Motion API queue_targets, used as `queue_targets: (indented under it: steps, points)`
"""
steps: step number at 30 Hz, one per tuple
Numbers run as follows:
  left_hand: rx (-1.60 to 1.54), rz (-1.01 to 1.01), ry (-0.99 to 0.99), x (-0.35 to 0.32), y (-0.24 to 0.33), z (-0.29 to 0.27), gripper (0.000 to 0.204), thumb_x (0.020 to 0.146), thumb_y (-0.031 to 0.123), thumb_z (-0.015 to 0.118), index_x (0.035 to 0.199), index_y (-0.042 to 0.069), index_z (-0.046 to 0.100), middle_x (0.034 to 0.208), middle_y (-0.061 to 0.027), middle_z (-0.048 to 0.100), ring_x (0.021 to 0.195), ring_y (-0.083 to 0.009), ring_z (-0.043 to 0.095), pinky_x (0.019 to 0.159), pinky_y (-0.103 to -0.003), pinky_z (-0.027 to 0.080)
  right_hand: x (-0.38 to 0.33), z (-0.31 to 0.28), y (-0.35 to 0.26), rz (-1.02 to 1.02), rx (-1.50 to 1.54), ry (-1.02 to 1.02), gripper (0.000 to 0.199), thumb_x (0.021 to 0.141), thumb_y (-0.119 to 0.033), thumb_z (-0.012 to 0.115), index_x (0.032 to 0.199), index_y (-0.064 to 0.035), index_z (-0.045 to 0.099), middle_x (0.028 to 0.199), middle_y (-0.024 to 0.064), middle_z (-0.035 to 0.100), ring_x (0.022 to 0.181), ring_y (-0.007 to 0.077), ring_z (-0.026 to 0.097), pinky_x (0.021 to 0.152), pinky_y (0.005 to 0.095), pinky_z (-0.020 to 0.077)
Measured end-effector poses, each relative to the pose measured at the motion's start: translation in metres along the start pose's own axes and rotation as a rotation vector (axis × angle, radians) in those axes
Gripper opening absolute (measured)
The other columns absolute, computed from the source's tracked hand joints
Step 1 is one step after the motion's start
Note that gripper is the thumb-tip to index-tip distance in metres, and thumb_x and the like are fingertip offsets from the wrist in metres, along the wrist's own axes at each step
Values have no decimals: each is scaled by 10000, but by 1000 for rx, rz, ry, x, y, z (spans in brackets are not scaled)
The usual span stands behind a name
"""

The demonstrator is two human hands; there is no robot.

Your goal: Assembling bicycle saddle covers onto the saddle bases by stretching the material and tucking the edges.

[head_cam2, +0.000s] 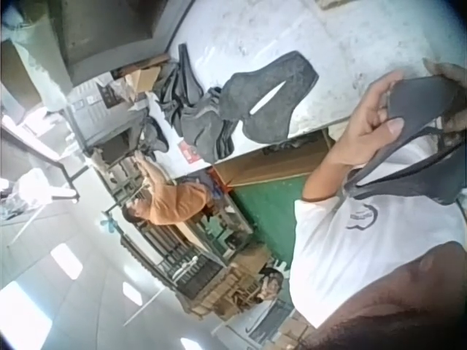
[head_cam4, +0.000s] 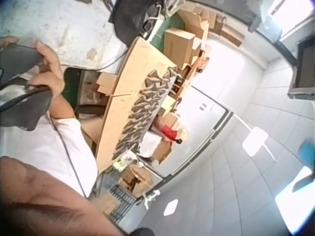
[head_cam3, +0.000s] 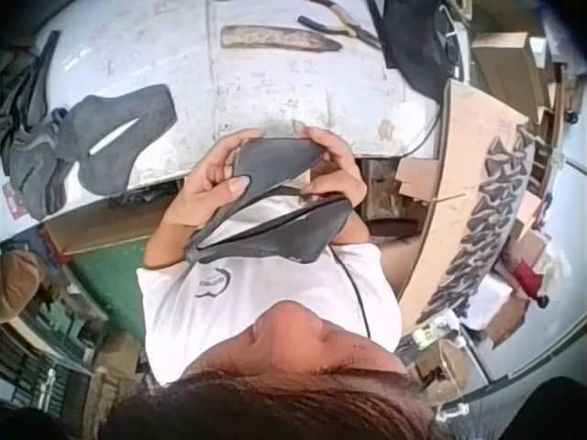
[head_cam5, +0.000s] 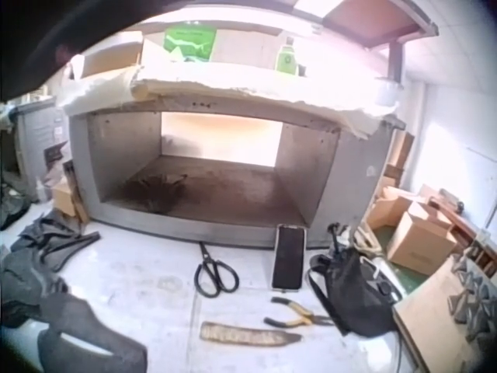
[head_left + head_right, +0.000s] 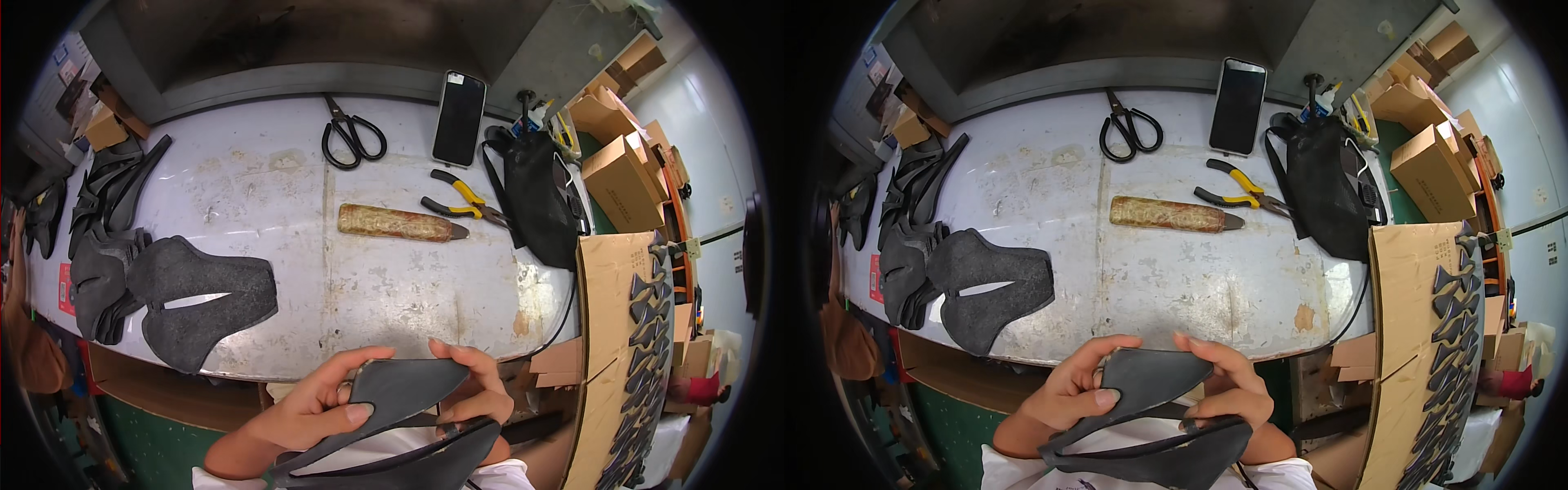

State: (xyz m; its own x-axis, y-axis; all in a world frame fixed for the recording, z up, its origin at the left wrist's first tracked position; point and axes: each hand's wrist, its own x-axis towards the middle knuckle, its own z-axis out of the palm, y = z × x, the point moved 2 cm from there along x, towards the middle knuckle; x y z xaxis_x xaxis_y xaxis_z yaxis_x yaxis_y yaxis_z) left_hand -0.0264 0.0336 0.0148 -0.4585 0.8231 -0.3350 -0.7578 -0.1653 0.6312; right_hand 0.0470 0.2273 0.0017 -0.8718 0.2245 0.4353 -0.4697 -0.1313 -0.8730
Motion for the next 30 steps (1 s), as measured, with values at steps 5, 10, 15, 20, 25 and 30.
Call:
queue_targets:
  steps: [5, 10, 15, 20, 25, 30]
  points:
    - [10, 1, -122, -3, -8, -8, 630, 970, -3, 502, 1522, 58, 205, 1223, -70, 559, 934, -58, 561, 798, -194, 431, -4, -7, 3, -59, -190, -31, 159, 768, 18, 751, 854, 17, 618, 1180, 233, 539, 1070, 436, 620, 873, 475, 557]
    - [826, -38, -159, -4, 17, -9, 854, 889, 220, 685, 1551, 112, 157, 969, -127, 637, 722, -159, 625, 623, -280, 476, -12, -2, -3, -47, -287, -23, 191, 742, 6, 777, 855, -2, 623, 1140, 189, 564, 1051, 403, 633, 848, 439, 560]
    - [1443, 360, -12, 2, 44, 2, 734, 691, 271, 832, 1310, 49, 506, 986, -144, 645, 843, -303, 649, 711, -376, 519, -13, 12, -10, -160, -474, -229, 234, 692, -23, 824, 852, -8, 654, 1079, 151, 600, 1041, 353, 638, 834, 392, 556]
    - [1149, 420, -182, 9, 35, 5, 594, 722, 135, 788, 1273, 52, 584, 1094, -122, 579, 972, -291, 583, 793, -364, 489, -15, 12, -3, -149, -469, -282, 242, 676, -124, 862, 801, -47, 669, 1117, 135, 594, 1096, 347, 603, 865, 421, 531]
    - [1367, 720, -40, -2, 28, 11, 533, 681, 237, 794, 1176, 78, 674, 979, -52, 585, 779, -212, 551, 640, -309, 487, -14, -3, -7, -314, -712, -187, 236, 713, -291, 847, 741, -152, 658, 1219, 101, 539, 1189, 343, 486, 962, 495, 457]
    - [1522, 874, 66, -5, 27, 11, 494, 667, 333, 795, 1094, 98, 718, 905, -25, 579, 711, -177, 536, 527, -268, 462, -18, 6, 1, -416, -524, -132, 250, 773, -276, 816, 739, -108, 635, 1133, 126, 535, 1084, 341, 560, 891, 481, 509]
